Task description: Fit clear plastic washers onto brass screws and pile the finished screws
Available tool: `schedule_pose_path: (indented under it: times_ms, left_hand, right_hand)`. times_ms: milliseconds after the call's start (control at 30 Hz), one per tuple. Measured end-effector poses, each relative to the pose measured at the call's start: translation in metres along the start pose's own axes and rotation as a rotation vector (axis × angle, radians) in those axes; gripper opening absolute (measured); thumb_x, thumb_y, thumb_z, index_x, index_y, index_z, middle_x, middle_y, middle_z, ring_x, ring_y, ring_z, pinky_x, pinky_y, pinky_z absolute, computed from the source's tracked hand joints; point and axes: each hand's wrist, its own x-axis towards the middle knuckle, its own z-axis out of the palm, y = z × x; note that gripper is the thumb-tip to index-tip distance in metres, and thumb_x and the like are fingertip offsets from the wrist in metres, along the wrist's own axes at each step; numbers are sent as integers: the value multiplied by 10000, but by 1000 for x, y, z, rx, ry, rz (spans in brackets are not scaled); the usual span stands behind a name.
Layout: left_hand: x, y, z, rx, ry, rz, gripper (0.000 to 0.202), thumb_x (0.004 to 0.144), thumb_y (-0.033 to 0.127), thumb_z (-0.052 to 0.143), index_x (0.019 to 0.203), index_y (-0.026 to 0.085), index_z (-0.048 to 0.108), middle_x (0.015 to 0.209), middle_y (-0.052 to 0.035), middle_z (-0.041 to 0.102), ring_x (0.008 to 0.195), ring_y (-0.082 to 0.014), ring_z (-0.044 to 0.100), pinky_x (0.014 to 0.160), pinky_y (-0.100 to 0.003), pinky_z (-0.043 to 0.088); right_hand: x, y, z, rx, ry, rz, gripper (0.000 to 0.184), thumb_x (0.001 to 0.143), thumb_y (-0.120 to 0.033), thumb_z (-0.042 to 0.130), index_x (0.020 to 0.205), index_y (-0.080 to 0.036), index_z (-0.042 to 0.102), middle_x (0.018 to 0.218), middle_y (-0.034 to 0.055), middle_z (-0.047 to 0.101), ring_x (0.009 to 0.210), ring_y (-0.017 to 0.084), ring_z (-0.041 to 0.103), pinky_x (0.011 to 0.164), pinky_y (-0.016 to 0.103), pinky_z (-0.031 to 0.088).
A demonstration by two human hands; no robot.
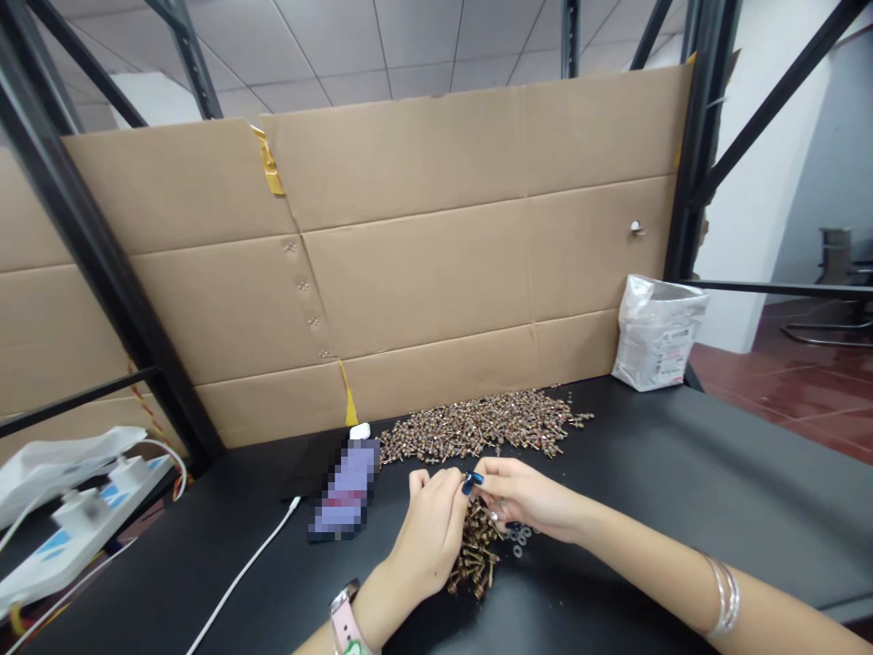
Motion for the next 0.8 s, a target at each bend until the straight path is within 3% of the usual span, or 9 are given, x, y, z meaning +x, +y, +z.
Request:
schedule_pose_path:
  times_ms: [100,200,333,500,633,800]
  left_hand:
    - [0,-3,1,19,25,-57,316,966,247,201,735,190,410,716,9,504,676,-148,424,699,-308,284]
    - [1,-5,-1,115,33,-100,333,960,241,214,699,186,412,667,16,499,647,-150,421,674,-305,255]
    - [0,-8,-3,246,-9,-132,359,948,241,241,659,181,445,621,6,512,630,-160,432,653,-315,210]
    - [-1,-14,1,307,-51,-213,377,934,258,266,642,185,493,599,-5,542,639,-178,477,644,-321,182]
    - [0,-15,0,253,-26,-258,314,916,266,302,661,184,466,607,9,537,634,-167,475,657,-315,196]
    - [0,-10,-4,99,-18,-177,195,882,237,364,701,182,414,639,42,516,619,-127,441,681,-295,235]
  right_hand:
    - [1,-4,-12,-249,37,-69,212,760,-349,607,774,-176,485,579,-53,477,489,79,423,481,202,325]
    - [1,-7,-29,-669,56,-190,66,747,-172,560,812,-164,562,646,-19,533,553,102,465,524,219,354]
    - [2,-9,-52,-1051,75,-252,185,677,-74,565,827,-166,623,769,17,569,599,121,506,556,236,389]
    - [11,-2,-74,-1324,284,-342,167,741,-89,538,860,-175,617,864,58,556,820,188,539,756,302,428]
    - [20,7,-84,-1433,322,-344,180,763,-127,561,931,-182,590,951,75,526,937,210,515,853,323,413]
    - [29,12,-83,-1427,328,-383,204,780,-133,548,977,-183,555,979,81,508,967,215,498,877,330,398]
